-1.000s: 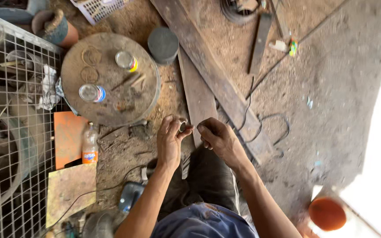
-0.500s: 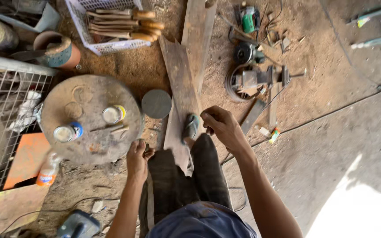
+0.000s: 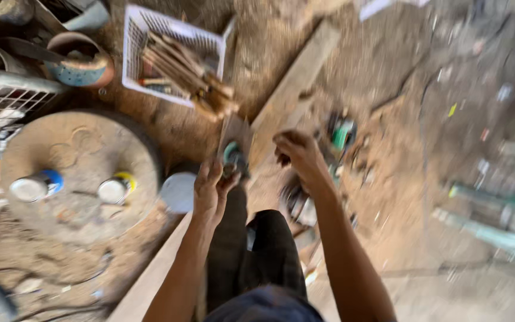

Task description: The person shapes a wooden handle on a belt sander, then uses an angle grinder to smooth a metal cap. They fit the cap onto the handle and tap it into place with a hammer. The person then uses the angle grinder again on the handle and hammers the cap further. Finally, they use a metal rod to tap the cap securely.

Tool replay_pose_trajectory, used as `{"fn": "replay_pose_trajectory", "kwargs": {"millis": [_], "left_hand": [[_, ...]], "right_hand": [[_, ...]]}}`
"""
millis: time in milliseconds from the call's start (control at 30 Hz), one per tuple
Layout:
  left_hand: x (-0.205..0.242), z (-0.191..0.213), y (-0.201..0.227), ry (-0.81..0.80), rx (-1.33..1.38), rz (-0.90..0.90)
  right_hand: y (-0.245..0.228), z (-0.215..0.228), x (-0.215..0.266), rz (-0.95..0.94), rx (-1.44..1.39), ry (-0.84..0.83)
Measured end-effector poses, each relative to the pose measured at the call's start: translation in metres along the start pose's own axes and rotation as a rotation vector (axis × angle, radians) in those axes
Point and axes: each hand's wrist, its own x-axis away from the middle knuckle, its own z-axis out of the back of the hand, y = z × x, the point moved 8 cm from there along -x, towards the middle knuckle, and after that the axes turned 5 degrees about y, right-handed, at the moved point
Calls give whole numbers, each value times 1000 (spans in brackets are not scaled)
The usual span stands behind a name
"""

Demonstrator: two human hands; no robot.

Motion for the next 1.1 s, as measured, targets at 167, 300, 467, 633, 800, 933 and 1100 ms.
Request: {"fn": "replay_pose_trajectory", "kwargs": {"millis": [167, 300, 467, 633, 800, 933, 1100], "left_hand": [[-47, -12, -42, 172, 218, 7], [-160, -65, -35, 275, 522, -6], [-303, -109, -10, 193, 654, -231], [-482, -95, 18, 391, 831, -306], [-600, -55, 32, 382, 1017, -604], [-614, -38, 26, 475, 1054, -605], [-538, -44, 36, 552, 976, -599]], "right_hand": [[10, 27, -121, -93, 83, -42], [-28, -18, -305, 11, 231, -130], [41, -100, -506, -100, 262, -281], [140, -179, -714, -136, 444, -422], [240, -206, -837, 16, 217, -720], [304, -202, -891, -113, 538, -508], [313, -178, -895, -245, 551, -193]]}}
